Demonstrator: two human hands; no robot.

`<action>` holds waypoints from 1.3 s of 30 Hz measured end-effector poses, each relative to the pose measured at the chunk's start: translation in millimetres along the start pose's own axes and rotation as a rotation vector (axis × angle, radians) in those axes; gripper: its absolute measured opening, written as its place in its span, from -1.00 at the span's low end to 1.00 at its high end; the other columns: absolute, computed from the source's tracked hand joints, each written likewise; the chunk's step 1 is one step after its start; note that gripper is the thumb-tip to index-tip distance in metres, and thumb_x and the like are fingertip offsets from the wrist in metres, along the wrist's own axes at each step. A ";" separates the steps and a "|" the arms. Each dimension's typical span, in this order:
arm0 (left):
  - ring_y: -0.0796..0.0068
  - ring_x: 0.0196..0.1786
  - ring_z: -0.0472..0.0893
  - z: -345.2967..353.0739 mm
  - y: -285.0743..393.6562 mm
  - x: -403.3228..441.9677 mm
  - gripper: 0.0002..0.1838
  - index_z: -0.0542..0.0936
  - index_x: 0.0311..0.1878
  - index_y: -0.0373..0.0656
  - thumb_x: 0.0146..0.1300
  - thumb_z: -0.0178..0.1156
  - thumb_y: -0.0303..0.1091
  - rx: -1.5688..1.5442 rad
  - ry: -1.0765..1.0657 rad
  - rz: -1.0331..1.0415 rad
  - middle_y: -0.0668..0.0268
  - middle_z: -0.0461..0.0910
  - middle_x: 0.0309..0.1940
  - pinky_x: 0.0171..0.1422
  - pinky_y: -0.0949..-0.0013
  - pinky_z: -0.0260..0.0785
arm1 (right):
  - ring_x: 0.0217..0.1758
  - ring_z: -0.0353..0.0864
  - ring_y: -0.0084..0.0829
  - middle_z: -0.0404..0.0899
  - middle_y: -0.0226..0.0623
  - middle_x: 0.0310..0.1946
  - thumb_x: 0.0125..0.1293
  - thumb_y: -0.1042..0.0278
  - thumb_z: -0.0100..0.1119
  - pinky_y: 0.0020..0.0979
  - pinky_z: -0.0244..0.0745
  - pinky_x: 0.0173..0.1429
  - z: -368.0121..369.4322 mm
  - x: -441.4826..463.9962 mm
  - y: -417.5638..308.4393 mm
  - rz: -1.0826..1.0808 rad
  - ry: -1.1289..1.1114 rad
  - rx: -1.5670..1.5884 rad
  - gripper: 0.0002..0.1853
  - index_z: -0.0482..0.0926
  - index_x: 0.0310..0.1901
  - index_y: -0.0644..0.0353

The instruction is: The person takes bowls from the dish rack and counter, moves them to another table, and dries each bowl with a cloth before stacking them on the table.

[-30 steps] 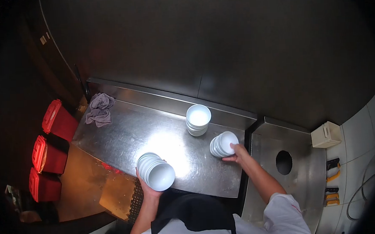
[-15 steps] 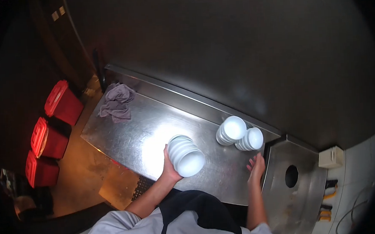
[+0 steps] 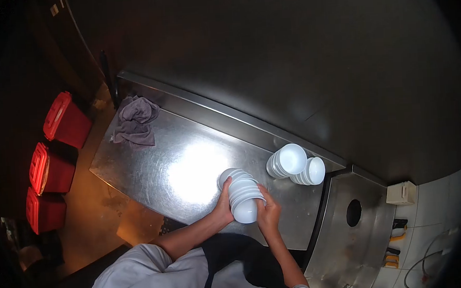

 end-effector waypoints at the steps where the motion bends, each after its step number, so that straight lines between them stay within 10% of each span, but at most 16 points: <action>1: 0.20 0.21 0.65 -3.2 -1.7 4.6 -0.22 0.48 0.35 -0.14 0.43 -0.02 0.39 0.010 -0.004 0.027 0.13 0.63 0.18 0.40 0.01 0.47 | 0.20 0.71 -0.08 0.68 0.04 0.15 0.30 0.55 0.23 -0.23 0.57 0.25 -0.6 -1.0 1.7 0.032 -0.001 -0.058 -0.60 0.66 0.19 0.25; 18: 0.20 0.37 0.52 -34.2 6.8 19.6 -0.14 0.37 0.44 -0.09 0.32 0.18 0.38 0.115 -0.010 -0.008 0.16 0.53 0.30 0.51 0.03 0.30 | 0.10 0.72 -0.28 0.74 -0.05 0.03 0.34 0.53 0.24 -0.31 0.54 0.25 13.7 11.8 35.7 0.119 -0.014 0.174 -0.70 0.70 0.07 0.37; 33: 0.21 0.29 0.60 -20.8 9.4 21.4 -0.14 0.45 0.42 0.02 0.38 -0.14 0.53 0.150 -0.033 -0.269 0.18 0.57 0.27 0.36 -0.09 0.44 | 0.02 0.77 -0.23 0.75 0.05 -0.05 0.35 0.43 0.28 -0.29 0.58 0.16 13.0 11.8 38.3 0.226 0.007 0.204 -0.69 0.69 0.06 0.39; 39: -0.11 0.28 0.57 -31.3 12.0 44.7 -0.01 0.39 0.48 0.00 0.34 -0.34 0.63 0.258 -0.019 -0.415 0.03 0.49 0.33 0.33 -0.24 0.44 | -0.09 0.76 -0.30 0.76 -0.02 -0.15 0.39 0.26 0.28 -0.27 0.59 0.03 17.0 54.7 35.8 0.344 -0.072 -0.156 -0.66 0.69 0.05 0.33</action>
Point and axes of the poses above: each hand's wrist, its own x-axis towards the middle knuckle, its own z-axis out of the palm, y = z × x, the point moved 8 cm from there along x, towards the middle knuckle
